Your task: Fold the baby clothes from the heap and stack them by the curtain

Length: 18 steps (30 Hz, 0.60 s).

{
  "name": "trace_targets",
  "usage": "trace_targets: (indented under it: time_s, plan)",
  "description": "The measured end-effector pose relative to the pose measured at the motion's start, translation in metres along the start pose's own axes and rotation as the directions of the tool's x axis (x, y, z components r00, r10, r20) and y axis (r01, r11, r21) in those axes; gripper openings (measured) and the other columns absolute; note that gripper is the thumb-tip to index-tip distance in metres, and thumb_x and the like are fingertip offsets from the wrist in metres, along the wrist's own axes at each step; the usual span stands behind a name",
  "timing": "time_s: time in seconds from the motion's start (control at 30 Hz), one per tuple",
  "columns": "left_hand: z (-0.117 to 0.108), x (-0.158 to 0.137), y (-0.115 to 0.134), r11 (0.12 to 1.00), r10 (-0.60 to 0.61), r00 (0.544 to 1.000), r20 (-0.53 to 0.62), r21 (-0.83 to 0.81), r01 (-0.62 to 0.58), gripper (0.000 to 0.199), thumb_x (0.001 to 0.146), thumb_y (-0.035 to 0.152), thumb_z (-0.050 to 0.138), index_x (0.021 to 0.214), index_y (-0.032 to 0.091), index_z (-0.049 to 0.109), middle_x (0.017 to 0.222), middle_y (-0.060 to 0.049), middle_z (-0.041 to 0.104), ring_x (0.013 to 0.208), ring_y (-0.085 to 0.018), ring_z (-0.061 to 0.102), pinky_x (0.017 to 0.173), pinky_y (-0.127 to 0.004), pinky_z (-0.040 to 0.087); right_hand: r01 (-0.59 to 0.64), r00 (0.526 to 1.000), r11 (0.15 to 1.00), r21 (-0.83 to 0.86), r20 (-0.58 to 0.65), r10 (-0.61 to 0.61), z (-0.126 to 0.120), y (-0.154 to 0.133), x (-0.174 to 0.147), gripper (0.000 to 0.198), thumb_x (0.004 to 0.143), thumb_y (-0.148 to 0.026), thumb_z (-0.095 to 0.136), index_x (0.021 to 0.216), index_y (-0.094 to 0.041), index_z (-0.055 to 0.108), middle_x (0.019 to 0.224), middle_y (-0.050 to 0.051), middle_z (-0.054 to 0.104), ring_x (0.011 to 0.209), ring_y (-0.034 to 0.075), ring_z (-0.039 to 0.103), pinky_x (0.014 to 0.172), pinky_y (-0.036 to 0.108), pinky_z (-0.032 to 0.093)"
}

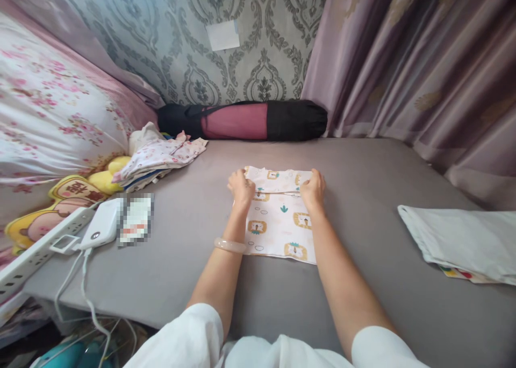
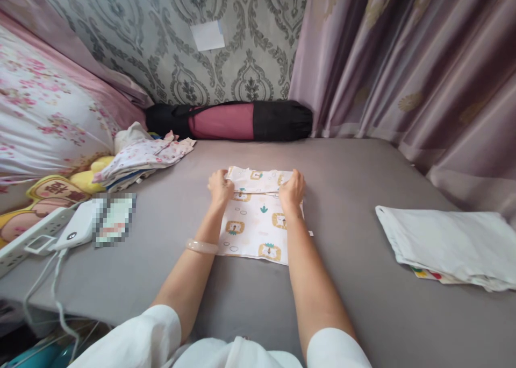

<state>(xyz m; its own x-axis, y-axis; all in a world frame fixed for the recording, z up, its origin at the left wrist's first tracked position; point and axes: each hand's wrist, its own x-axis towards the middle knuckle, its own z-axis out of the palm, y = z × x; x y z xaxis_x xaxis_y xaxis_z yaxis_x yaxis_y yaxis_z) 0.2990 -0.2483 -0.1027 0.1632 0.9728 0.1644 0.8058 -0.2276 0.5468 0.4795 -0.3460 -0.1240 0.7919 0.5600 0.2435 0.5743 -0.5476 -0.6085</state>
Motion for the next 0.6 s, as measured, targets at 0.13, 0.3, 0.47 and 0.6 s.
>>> trace_targets:
  time_s: [0.13,0.3,0.47,0.6]
  plan:
    - [0.025,-0.005,0.021,0.876,0.459,0.865,0.200,0.062,-0.479,0.049,0.080,0.005,0.042,0.127,0.013,0.054,0.133,-0.015,0.057,0.131,-0.027,0.045,0.108,-0.042,0.035,0.341,0.927,0.928,-0.152,0.216,-0.306,0.005,-0.014,-0.020,0.047,0.096,-0.019,0.035,0.140,-0.010,0.047,0.150,0.016,0.041,0.141,0.026,0.032,0.115,0.040,0.025]
    - [0.048,-0.009,0.022,0.800,0.514,0.785,0.346,0.135,-0.584,0.052,0.093,0.016,0.034,0.143,0.004,0.038,0.152,-0.019,0.039,0.144,-0.028,0.030,0.117,-0.043,0.025,0.386,0.863,0.889,-0.246,0.438,-0.254,0.015,-0.021,-0.034,0.053,0.101,-0.030,0.025,0.150,-0.011,0.034,0.160,0.011,0.023,0.148,0.026,0.015,0.119,0.046,0.011]
    - [0.047,0.003,-0.001,0.791,0.493,0.810,0.318,0.223,-0.569,0.060,0.100,0.040,0.022,0.148,0.006,0.033,0.156,-0.018,0.032,0.146,-0.029,0.025,0.119,-0.045,0.019,0.378,0.854,0.873,-0.309,0.481,-0.200,0.015,-0.023,-0.033,0.056,0.102,-0.035,0.022,0.153,-0.013,0.027,0.162,0.008,0.015,0.149,0.024,0.010,0.120,0.044,0.008]
    - [0.033,0.022,-0.019,0.795,0.433,0.832,0.347,0.286,-0.534,0.064,0.100,0.045,0.019,0.149,0.007,0.032,0.156,-0.018,0.031,0.147,-0.029,0.022,0.119,-0.044,0.019,0.368,0.851,0.874,-0.316,0.495,-0.179,0.014,-0.024,-0.032,0.057,0.101,-0.035,0.021,0.154,-0.015,0.025,0.163,0.006,0.013,0.149,0.022,0.008,0.120,0.043,0.006]
